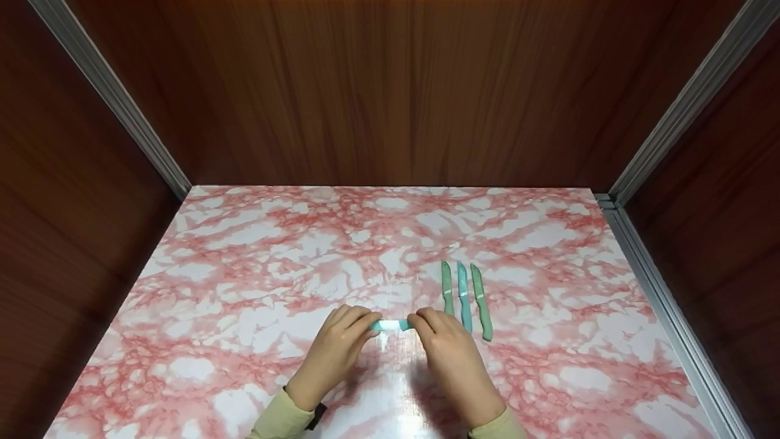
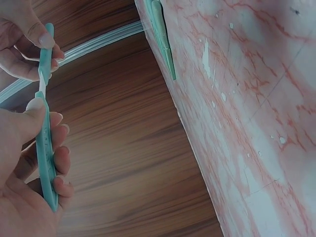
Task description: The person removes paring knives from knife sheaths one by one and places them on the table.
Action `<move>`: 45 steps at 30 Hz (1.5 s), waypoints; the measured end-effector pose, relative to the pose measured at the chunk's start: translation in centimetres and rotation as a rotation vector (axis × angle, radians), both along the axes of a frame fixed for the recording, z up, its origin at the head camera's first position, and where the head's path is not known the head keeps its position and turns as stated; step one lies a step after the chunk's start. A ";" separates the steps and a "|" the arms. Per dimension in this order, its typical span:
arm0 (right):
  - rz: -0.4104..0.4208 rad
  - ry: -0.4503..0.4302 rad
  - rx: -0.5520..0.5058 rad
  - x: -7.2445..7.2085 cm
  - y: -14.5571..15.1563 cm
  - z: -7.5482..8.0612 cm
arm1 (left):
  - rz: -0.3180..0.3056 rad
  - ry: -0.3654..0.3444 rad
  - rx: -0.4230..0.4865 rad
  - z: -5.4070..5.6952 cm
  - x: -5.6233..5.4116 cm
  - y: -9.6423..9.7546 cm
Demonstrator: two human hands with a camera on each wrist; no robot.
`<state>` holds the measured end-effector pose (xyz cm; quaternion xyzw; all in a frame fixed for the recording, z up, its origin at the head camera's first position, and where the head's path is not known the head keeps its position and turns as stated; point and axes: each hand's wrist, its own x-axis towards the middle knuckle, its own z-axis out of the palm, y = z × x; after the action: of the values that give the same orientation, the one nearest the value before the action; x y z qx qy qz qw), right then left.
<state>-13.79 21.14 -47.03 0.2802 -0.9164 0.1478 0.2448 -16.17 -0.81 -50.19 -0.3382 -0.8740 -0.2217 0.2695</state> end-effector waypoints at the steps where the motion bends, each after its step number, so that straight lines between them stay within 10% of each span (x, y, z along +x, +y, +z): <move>1: 0.003 -0.005 -0.004 0.0 0.0 0.0 | 0.002 -0.001 -0.001 0.0 0.0 0.0; 45: -0.001 -0.008 -0.013 0.1 0.7 0.3 | -0.023 0.005 0.020 0.0 0.0 -0.1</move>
<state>-13.72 21.87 -46.76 0.2776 -0.9164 0.1548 0.2431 -16.20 -0.96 -50.18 -0.3460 -0.8672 -0.2324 0.2726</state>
